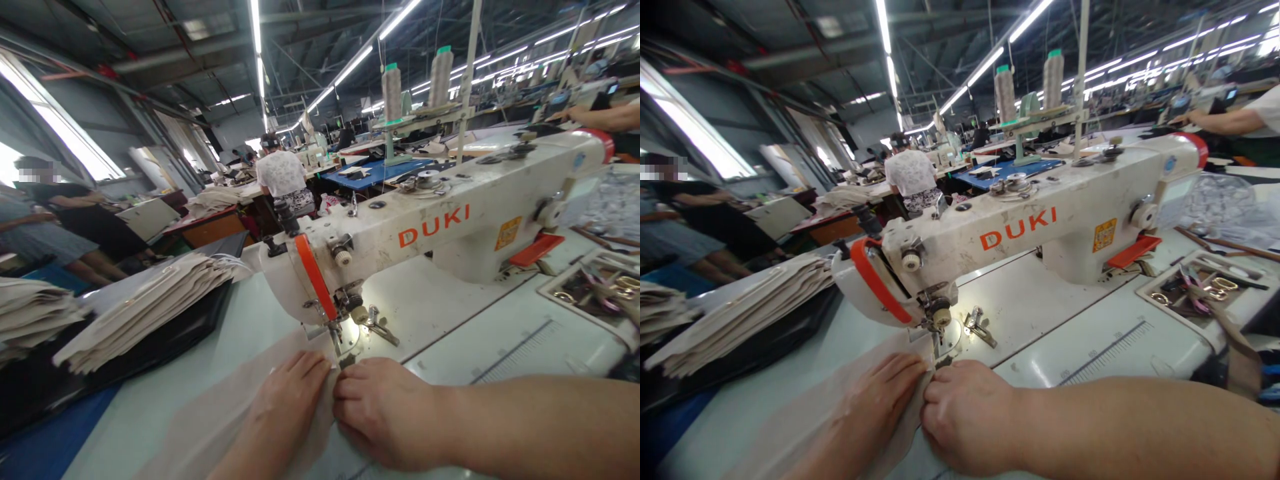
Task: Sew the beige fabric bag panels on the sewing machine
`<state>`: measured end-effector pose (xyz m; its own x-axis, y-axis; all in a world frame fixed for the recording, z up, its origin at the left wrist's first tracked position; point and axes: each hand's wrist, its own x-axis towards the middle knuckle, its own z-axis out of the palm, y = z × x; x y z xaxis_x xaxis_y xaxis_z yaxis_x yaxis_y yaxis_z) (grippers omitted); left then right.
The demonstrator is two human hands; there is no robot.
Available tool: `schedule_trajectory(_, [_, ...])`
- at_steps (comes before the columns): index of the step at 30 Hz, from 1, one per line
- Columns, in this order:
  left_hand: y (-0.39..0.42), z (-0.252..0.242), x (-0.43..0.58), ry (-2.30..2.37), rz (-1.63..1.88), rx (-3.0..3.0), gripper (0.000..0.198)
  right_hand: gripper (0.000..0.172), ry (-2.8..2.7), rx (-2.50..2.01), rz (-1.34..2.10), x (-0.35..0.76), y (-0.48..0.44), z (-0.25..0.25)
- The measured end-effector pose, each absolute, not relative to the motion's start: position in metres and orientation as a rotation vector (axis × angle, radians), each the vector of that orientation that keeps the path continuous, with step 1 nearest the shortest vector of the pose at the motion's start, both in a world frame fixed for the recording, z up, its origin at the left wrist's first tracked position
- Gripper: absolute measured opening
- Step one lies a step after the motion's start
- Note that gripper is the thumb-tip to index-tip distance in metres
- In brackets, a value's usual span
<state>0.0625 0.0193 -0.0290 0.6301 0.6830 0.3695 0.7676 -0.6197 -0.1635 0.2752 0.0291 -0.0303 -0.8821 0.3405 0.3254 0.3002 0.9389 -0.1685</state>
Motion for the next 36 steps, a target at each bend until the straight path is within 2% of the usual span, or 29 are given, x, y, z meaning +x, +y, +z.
schedule_trajectory(11, [0.020,-0.028,0.075,-1.040,-0.541,-2.419,0.037,0.016,-2.831,-0.472,0.201,0.275,0.030,-0.017])
schedule_trajectory(36, [0.016,-0.036,0.072,-1.105,-0.421,-2.491,0.039,0.020,-2.819,-0.534,0.187,0.281,0.037,-0.011])
